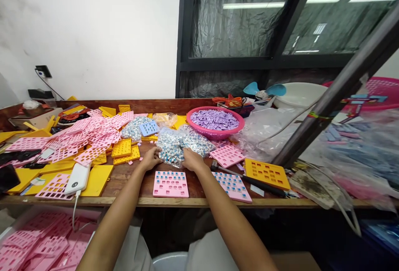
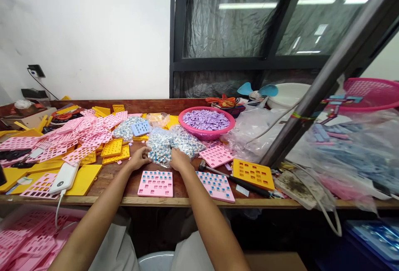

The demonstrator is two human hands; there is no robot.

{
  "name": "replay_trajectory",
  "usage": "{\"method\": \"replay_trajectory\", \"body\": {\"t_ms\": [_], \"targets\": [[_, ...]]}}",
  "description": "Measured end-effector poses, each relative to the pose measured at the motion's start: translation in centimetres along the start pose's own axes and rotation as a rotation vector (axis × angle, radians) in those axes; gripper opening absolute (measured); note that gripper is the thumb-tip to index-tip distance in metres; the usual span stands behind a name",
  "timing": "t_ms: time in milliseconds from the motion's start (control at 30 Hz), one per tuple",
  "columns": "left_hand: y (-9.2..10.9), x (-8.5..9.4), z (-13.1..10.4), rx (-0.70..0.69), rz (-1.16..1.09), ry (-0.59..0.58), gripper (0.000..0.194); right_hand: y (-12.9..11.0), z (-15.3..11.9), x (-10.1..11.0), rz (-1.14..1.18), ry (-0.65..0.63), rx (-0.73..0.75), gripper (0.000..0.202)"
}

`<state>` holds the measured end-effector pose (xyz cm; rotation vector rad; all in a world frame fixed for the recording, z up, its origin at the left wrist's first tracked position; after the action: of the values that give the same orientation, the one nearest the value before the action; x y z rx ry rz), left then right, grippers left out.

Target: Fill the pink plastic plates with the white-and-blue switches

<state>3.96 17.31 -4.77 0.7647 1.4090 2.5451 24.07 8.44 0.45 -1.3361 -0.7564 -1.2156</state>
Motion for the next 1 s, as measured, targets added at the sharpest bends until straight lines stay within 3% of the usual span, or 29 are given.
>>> {"method": "replay_trajectory", "body": {"t_ms": [200, 367, 533, 700, 867, 1000], "targets": [[-0.5, -0.8, -0.2, -0.036, -0.135, -0.006, 0.046, 0.1, 1.5, -2.6, 0.141, 0.017, 0.017, 0.04], [-0.2, -1.0, 0.4, -0.071, -0.174, 0.058, 0.036, -0.3, 1.3, -3.0, 0.328, 0.049, 0.081, 0.037], [0.3, -0.6, 0.4, -0.078, -0.194, 0.102, 0.028, -0.4, 1.4, -3.3, 0.447, 0.096, 0.041, 0.052], [0.3, -0.4, 0.4, -0.051, -0.118, 0.131, 0.029, 0.5, 1.2, -3.6, 0.471, 0.099, -0.04, 0.043], [-0.7, 1.0, -0.1, 0.034, 0.049, 0.215, 0.047, 0.7, 1.3, -3.6, 0.533, 0.128, -0.085, 0.028], [-1.4, 1.7, -0.6, 0.117, 0.119, 0.209, 0.031, 0.1, 1.3, -3.6, 0.594, 0.109, -0.03, 0.023]]}}
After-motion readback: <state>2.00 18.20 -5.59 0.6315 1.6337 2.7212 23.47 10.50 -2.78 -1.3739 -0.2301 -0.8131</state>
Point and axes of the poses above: each hand's wrist, its own z-axis towards the middle knuckle, its own x-axis out of the back of the hand, y = z × x, the point moved 6 cm from there along z, towards the middle knuckle, and after that the axes turned 11 degrees about -x, right-handed, at the moved point
